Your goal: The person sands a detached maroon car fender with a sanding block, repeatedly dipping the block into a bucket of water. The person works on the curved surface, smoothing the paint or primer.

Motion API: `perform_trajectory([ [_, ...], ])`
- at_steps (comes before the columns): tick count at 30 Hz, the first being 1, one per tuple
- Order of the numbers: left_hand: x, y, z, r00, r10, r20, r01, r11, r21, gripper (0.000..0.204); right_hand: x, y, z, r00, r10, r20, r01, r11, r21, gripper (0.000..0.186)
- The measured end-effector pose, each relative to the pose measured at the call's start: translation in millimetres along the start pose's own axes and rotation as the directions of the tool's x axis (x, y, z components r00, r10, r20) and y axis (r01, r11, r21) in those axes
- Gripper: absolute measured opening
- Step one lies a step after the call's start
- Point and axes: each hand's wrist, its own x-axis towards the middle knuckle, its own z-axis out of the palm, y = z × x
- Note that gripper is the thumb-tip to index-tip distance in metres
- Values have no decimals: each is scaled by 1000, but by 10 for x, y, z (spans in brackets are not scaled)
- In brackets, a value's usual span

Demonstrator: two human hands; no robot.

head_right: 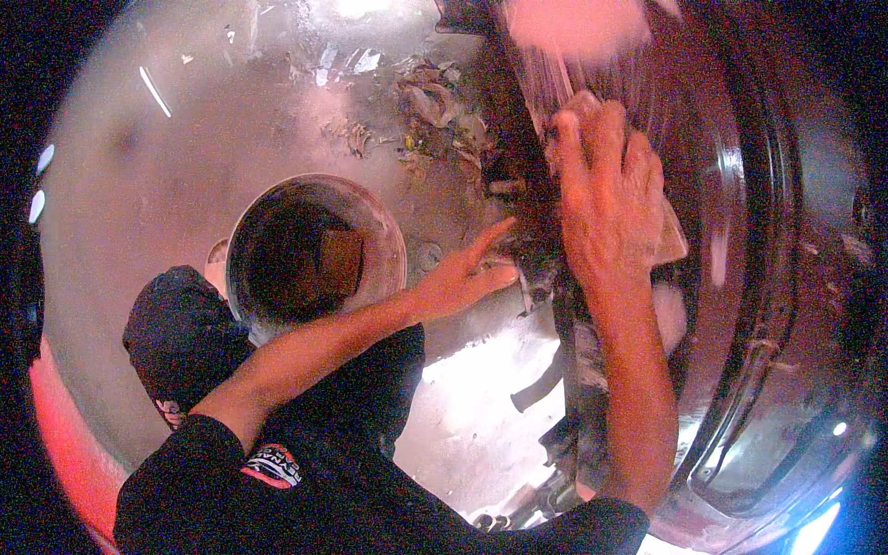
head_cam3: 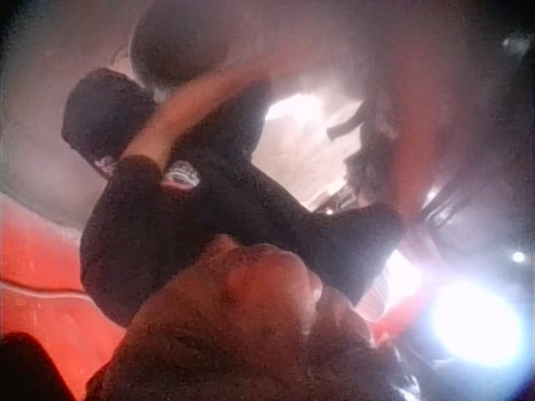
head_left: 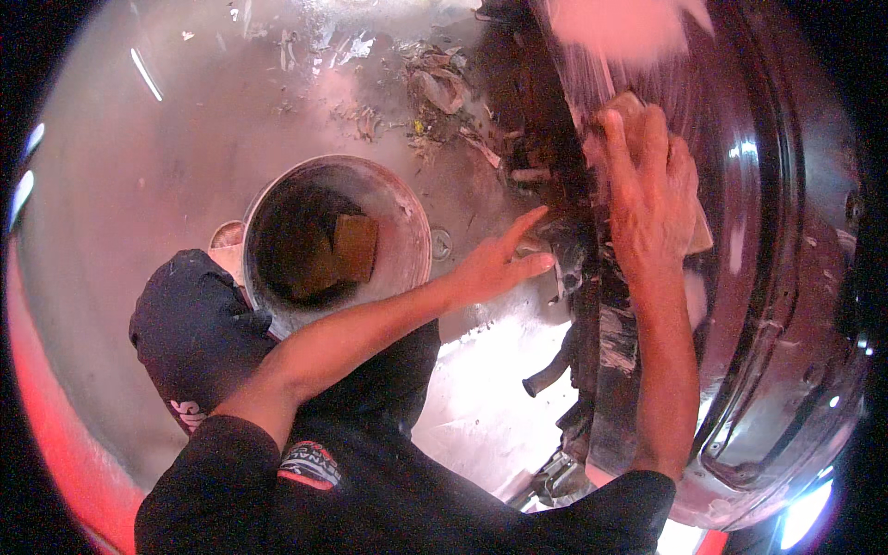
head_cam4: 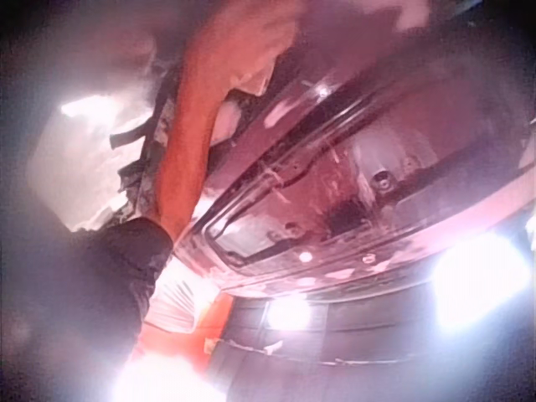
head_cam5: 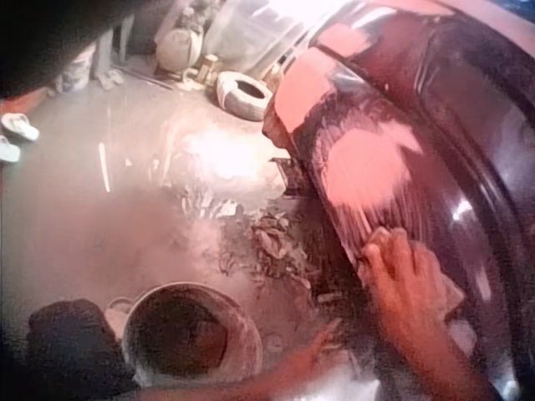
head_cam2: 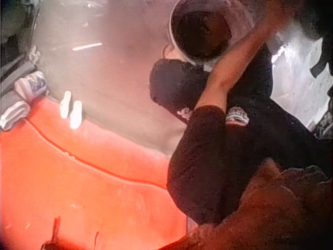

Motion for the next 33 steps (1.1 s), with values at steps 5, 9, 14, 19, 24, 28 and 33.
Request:
perform_trajectory([
  [5,24,28,-64,1000,15,21,-13,997,-76,76,-1124,-119,81,991,-116,69,117,993,-4,58],
  [9,32,-13,-7,999,24,40,-20,995,-96,73,-1077,-153,15,994,-50,98,45,998,48,62],
  [14,2,45,-33,999,-3,33,5,998,-59,72,233,-265,171,999,-40,17,39,999,27,57],
  [19,1,44,-63,1000,-1,2,1,998,-67,71,-18,-258,103,997,-75,22,74,997,33,47],
  [24,29,64,-57,1000,-8,-1,8,999,-46,71,-941,-106,8,981,-172,90,165,983,77,50],
  [28,21,46,-9,1000,5,-28,-6,999,-48,69,-8,53,-51,994,-93,60,92,996,24,58],
  [33,18,180,-28,995,-94,14,95,991,-95,69,75,97,-101,1000,-26,15,27,999,-35,54],
])
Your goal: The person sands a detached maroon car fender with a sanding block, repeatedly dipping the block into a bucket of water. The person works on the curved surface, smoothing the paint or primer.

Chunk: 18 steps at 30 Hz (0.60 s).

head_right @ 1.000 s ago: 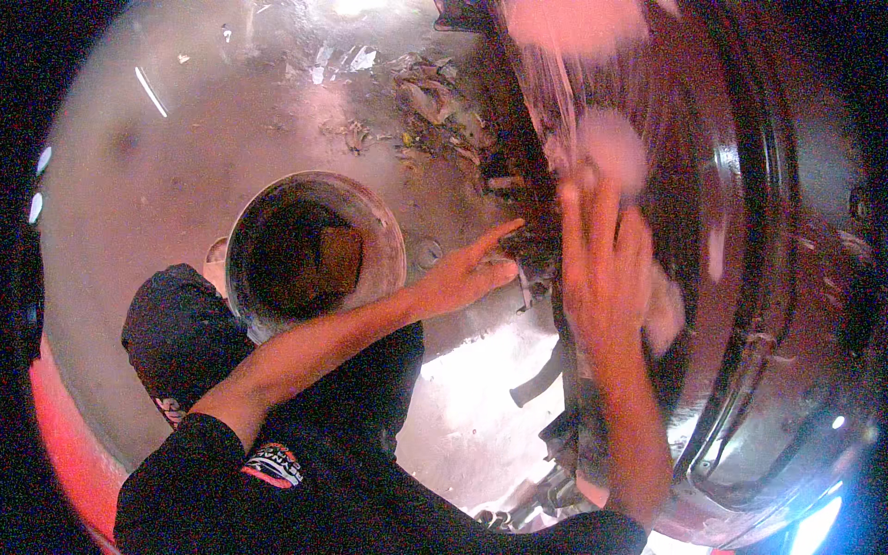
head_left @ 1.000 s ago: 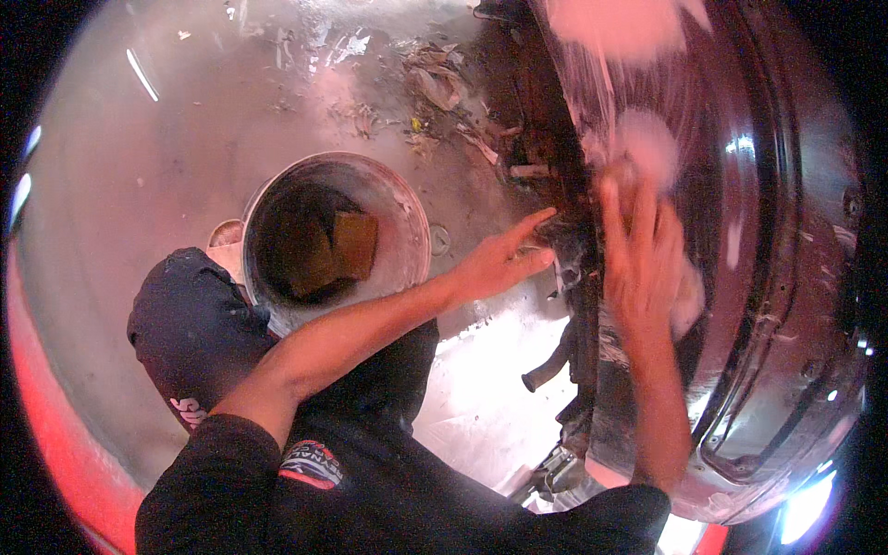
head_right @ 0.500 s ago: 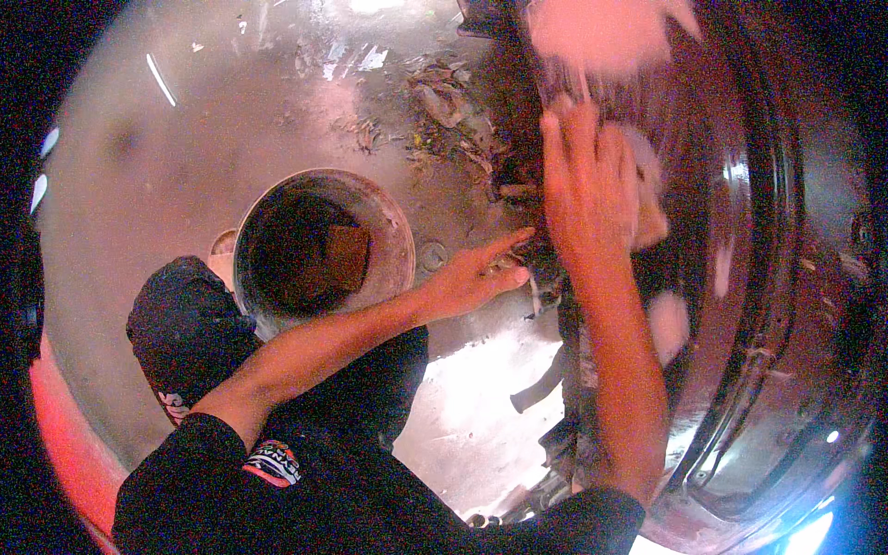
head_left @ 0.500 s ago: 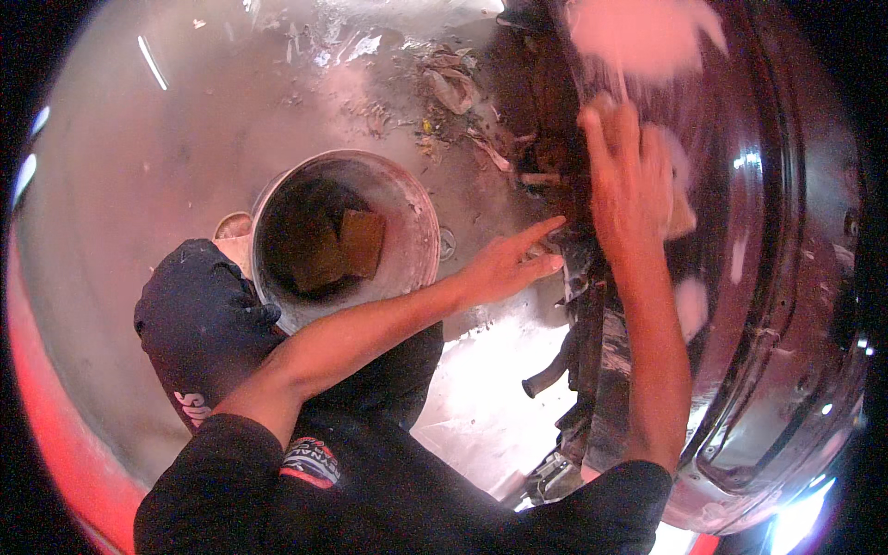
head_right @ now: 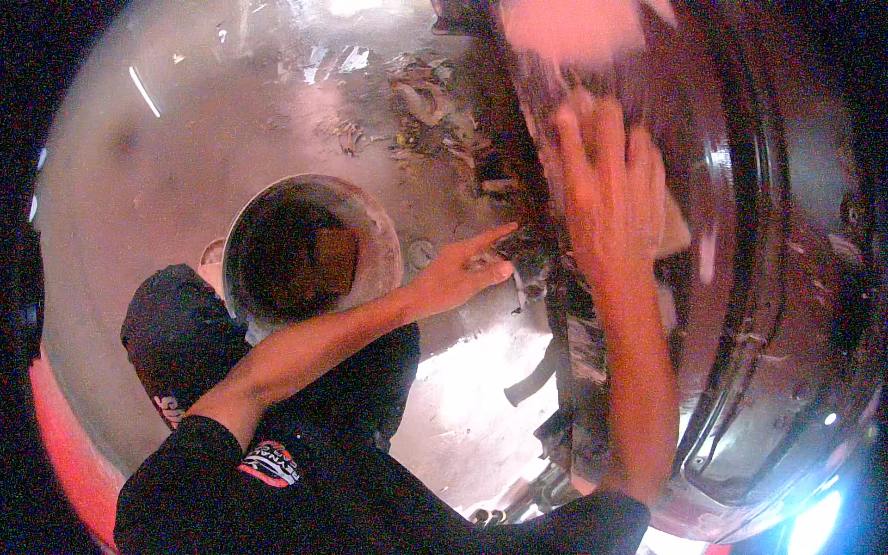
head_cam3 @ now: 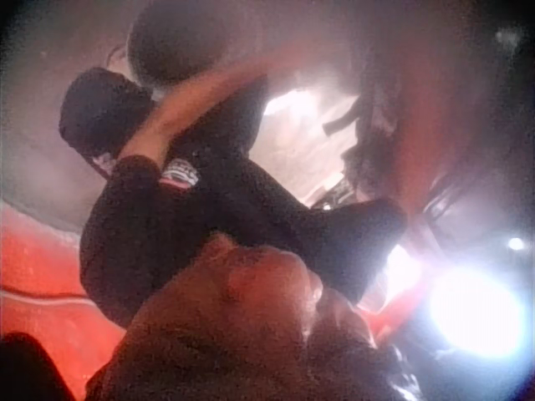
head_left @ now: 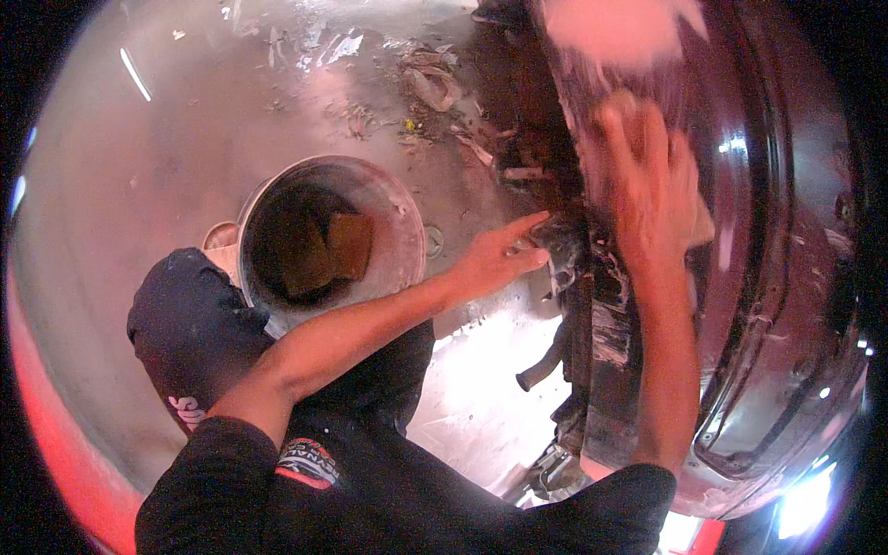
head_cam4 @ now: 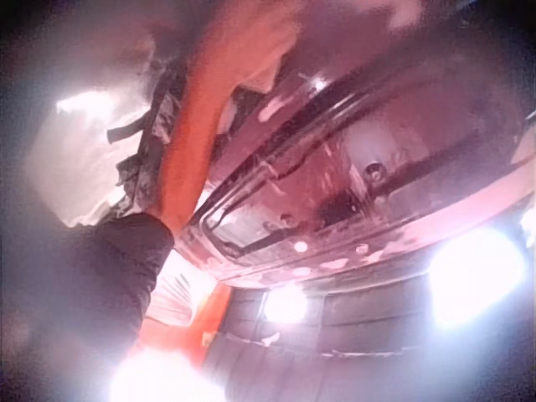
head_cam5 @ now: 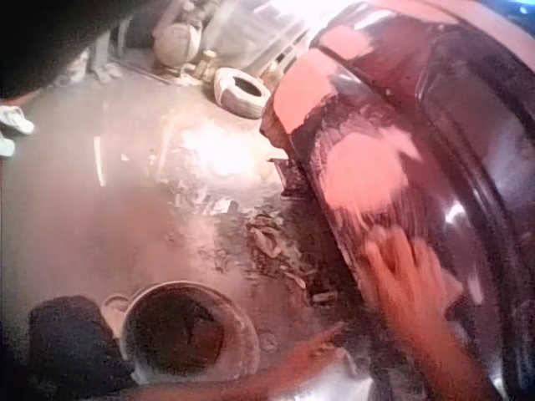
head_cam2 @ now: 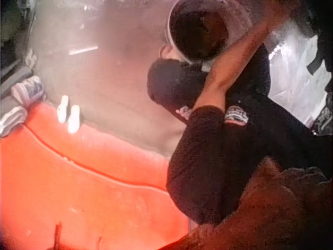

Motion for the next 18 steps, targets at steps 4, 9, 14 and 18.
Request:
perform_trajectory([
  [4,57,-109,-53,995,87,-49,-86,996,21,70,-860,-22,25,996,-89,22,88,995,47,49],
  [9,23,-41,-40,997,52,-50,-48,996,79,68,-167,81,-103,998,-32,-50,33,999,20,50],
  [14,30,-85,23,1000,-5,1,5,1000,-21,68,-82,173,-113,999,17,-28,-17,1000,16,53],
  [18,70,-87,-106,1000,15,-19,-13,998,58,68,-1006,124,-40,999,28,26,-31,993,117,62],
])
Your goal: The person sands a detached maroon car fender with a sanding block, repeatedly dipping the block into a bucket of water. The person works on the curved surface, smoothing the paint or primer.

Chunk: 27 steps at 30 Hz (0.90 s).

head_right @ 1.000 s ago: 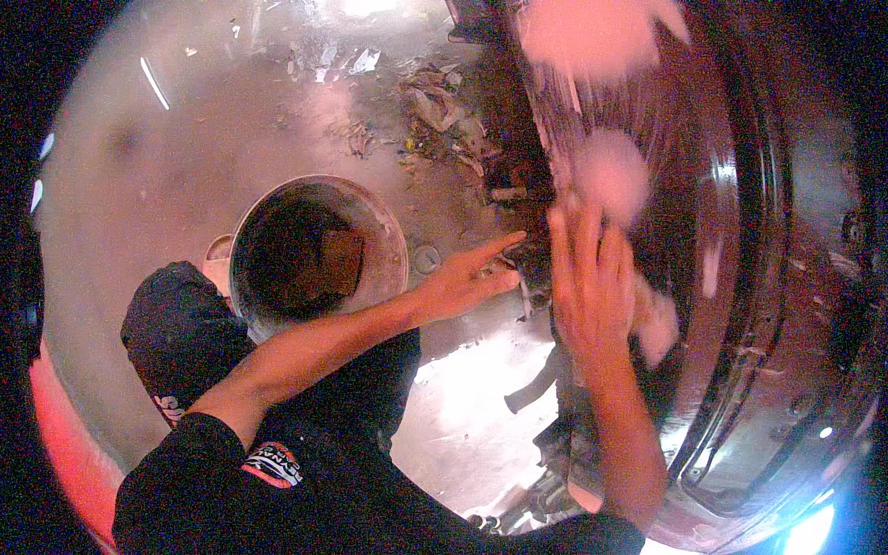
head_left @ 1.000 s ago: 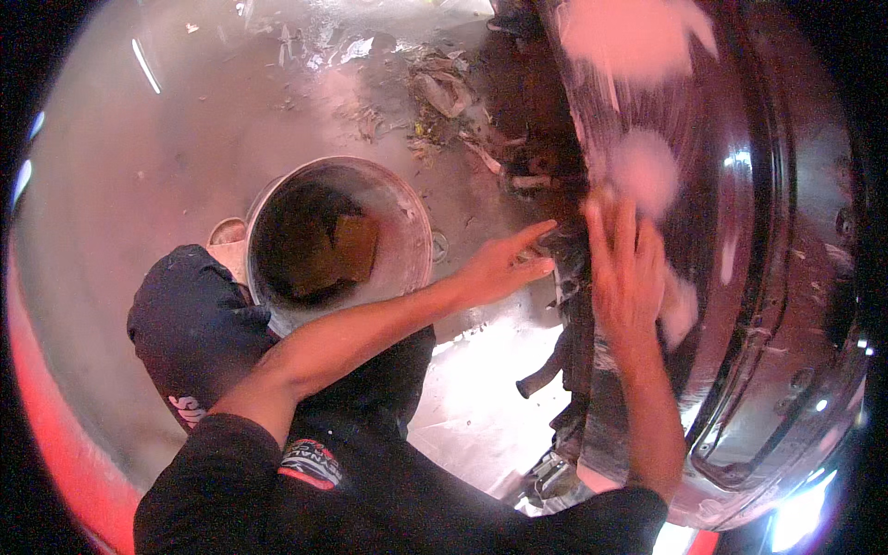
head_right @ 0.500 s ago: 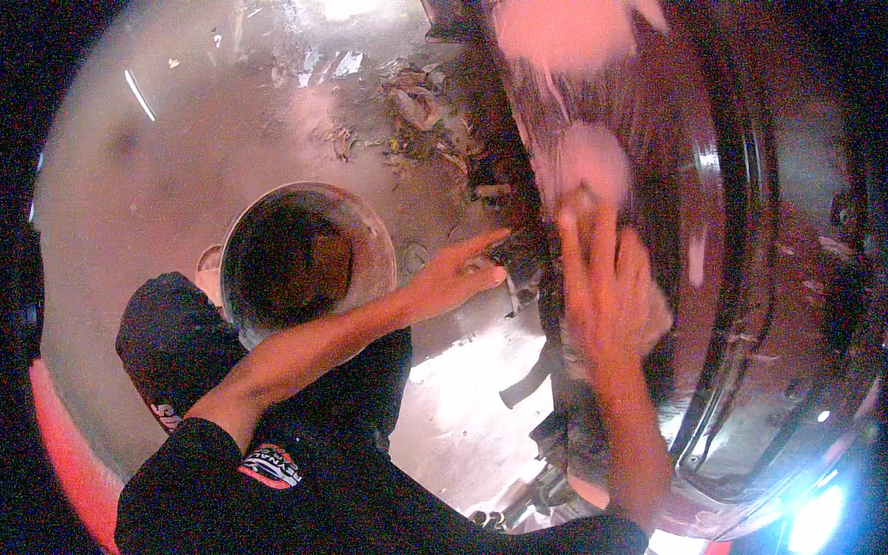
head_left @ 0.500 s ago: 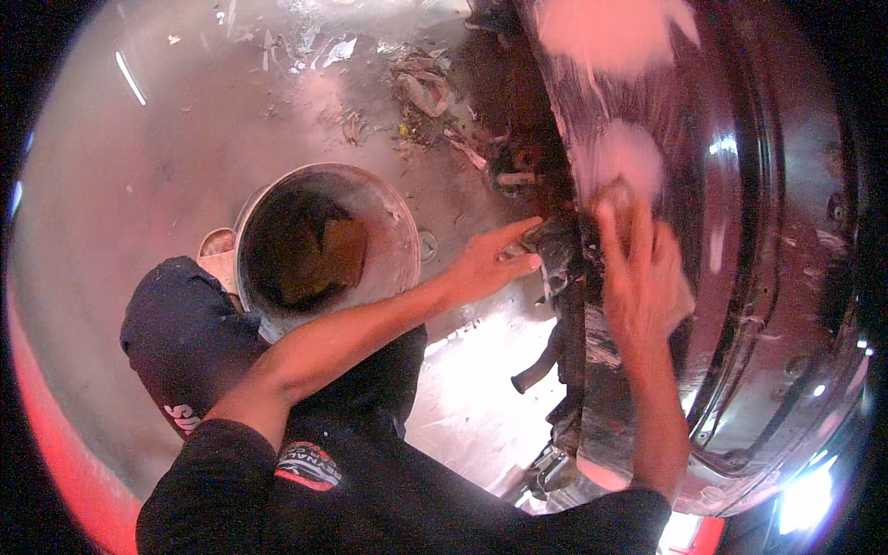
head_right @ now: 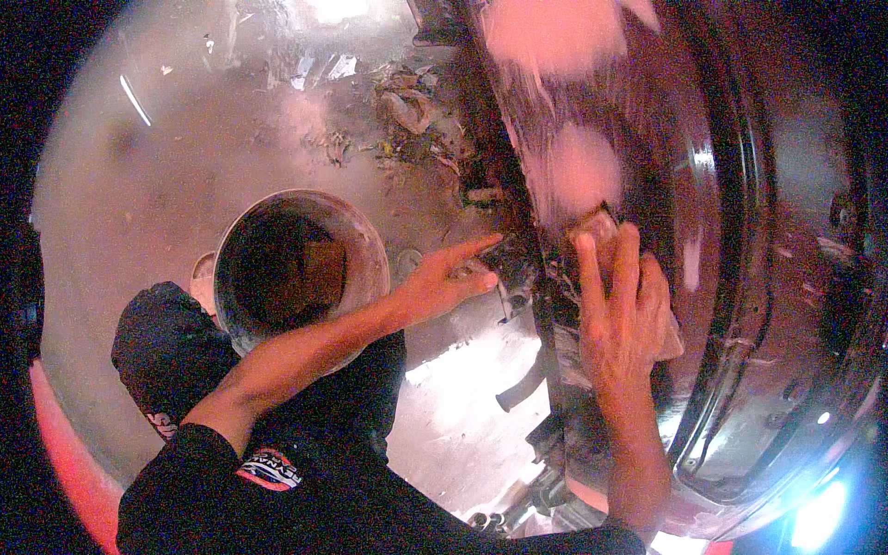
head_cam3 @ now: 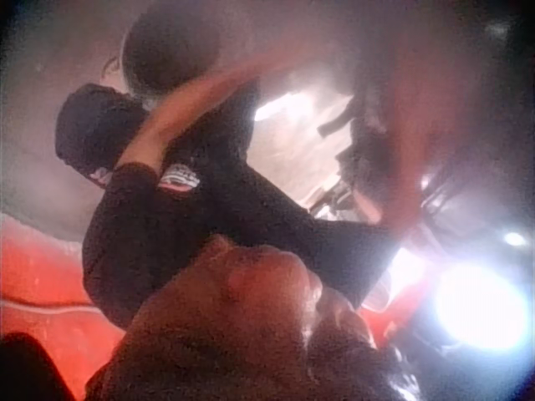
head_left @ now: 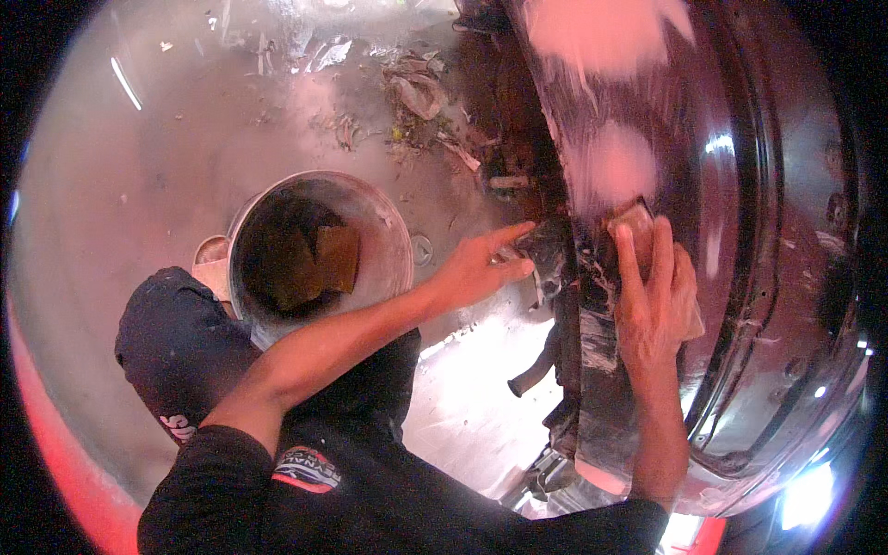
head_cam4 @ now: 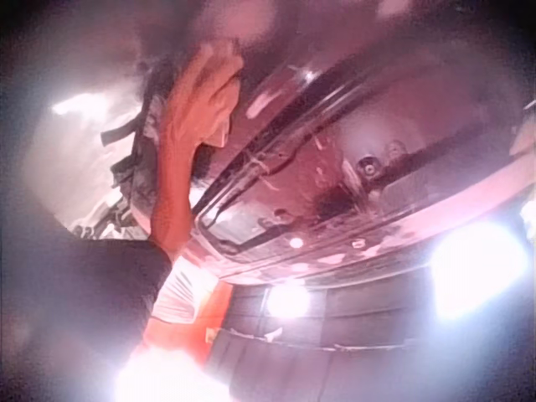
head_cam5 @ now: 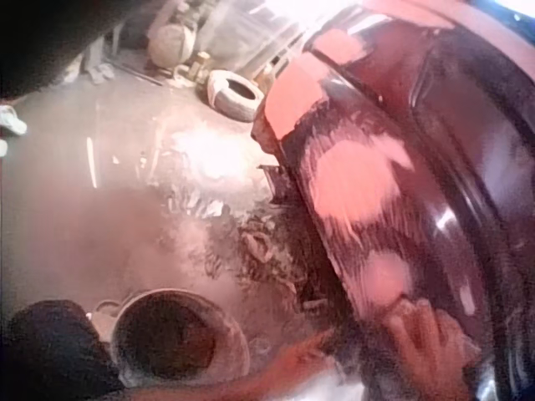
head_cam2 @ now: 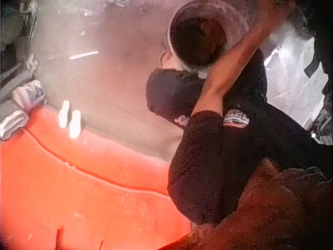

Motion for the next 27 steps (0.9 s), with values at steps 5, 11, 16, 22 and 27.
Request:
perform_trajectory([
  [5,-26,34,79,999,39,-5,-39,999,-18,68,761,48,-73,997,21,-73,-27,996,-83,64],
  [11,5,7,-2,1000,-8,16,9,999,-38,68,583,-23,-96,996,81,-45,-84,995,-52,65],
  [16,-16,57,33,1000,30,4,-30,999,10,67,286,31,-58,996,67,-56,-70,996,-63,65],
  [22,-17,44,34,999,47,-14,-47,999,1,67,912,39,-117,994,56,-93,-63,995,-77,63],
  [27,-20,43,32,1000,5,-6,-5,1000,-22,66,35,5,-59,996,91,-21,-92,995,-31,71],
])
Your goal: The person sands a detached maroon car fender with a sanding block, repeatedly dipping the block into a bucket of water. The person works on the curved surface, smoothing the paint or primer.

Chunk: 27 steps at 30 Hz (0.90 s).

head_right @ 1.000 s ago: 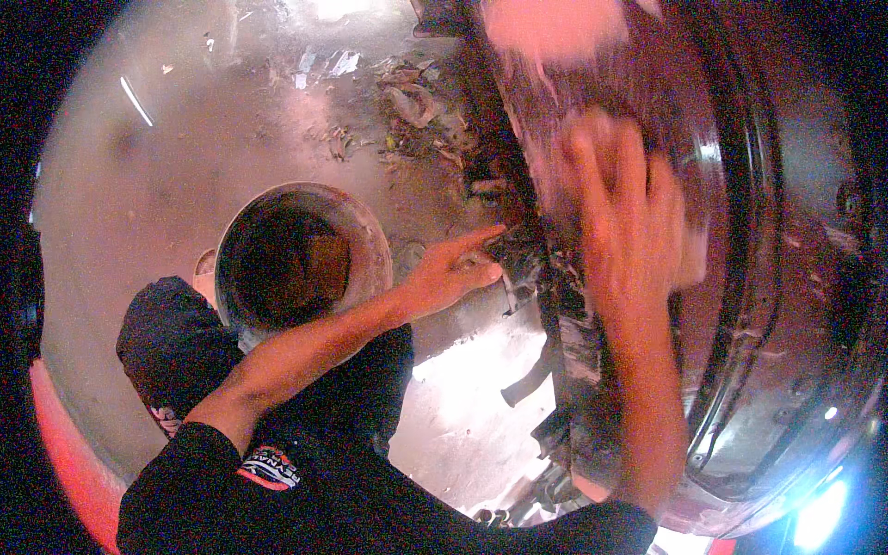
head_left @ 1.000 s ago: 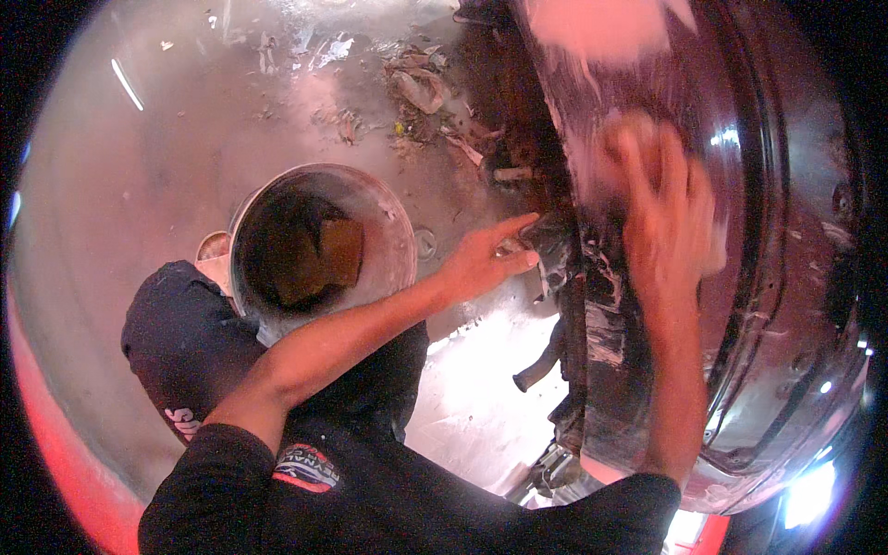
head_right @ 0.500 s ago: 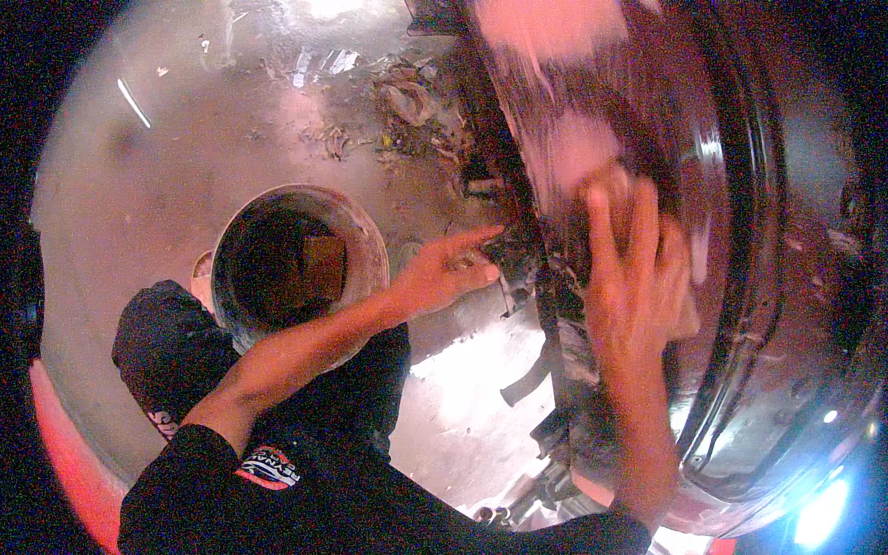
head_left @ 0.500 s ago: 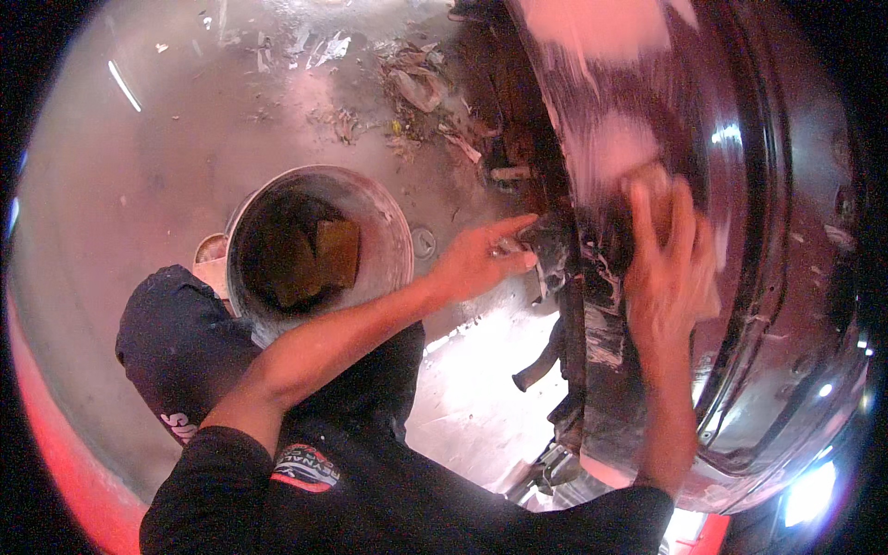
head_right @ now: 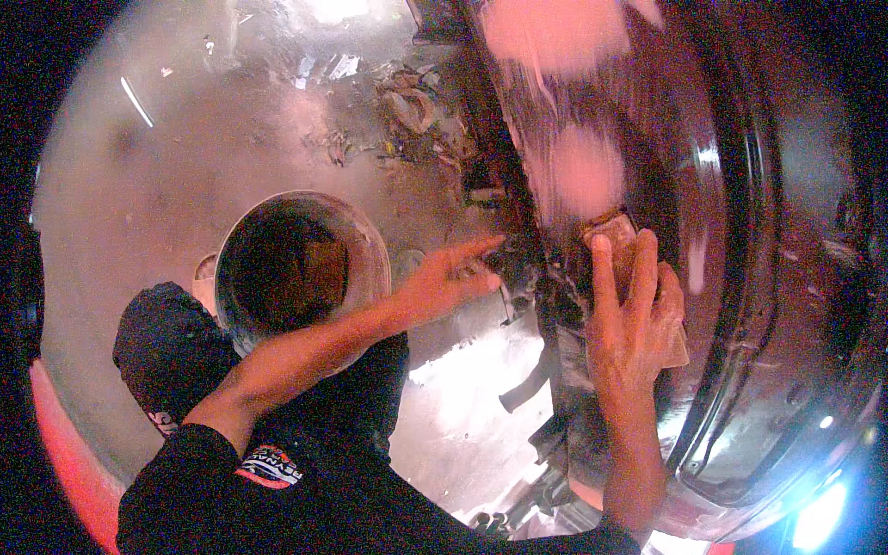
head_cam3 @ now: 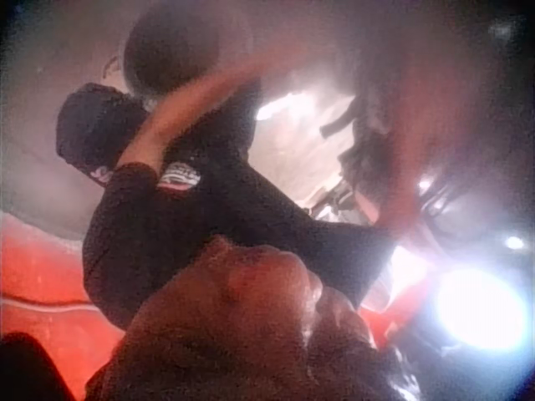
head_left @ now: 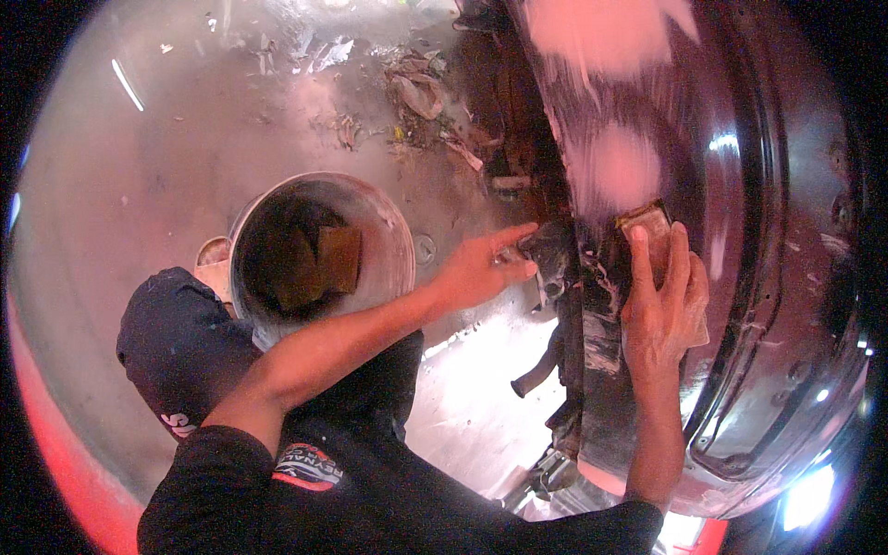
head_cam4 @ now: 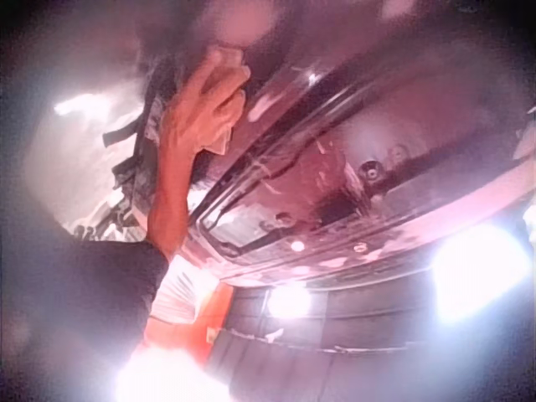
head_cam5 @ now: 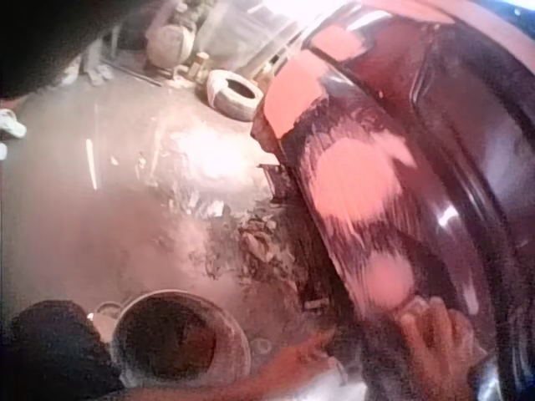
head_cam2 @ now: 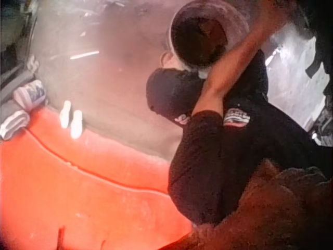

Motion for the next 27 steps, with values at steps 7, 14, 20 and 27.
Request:
perform_trajectory([
  [7,19,69,35,997,-49,52,48,999,16,66,1188,45,60,984,-108,-145,98,993,-72,52],
  [14,28,37,-5,1000,18,-4,-18,999,45,66,-246,-33,81,989,-139,42,138,990,6,58],
  [20,2,37,25,1000,2,12,-3,999,50,65,1200,84,78,978,-119,-173,106,991,-81,67],
  [27,107,25,-113,998,26,55,-27,999,22,62,914,54,-116,986,-88,-139,89,996,1,55],
])
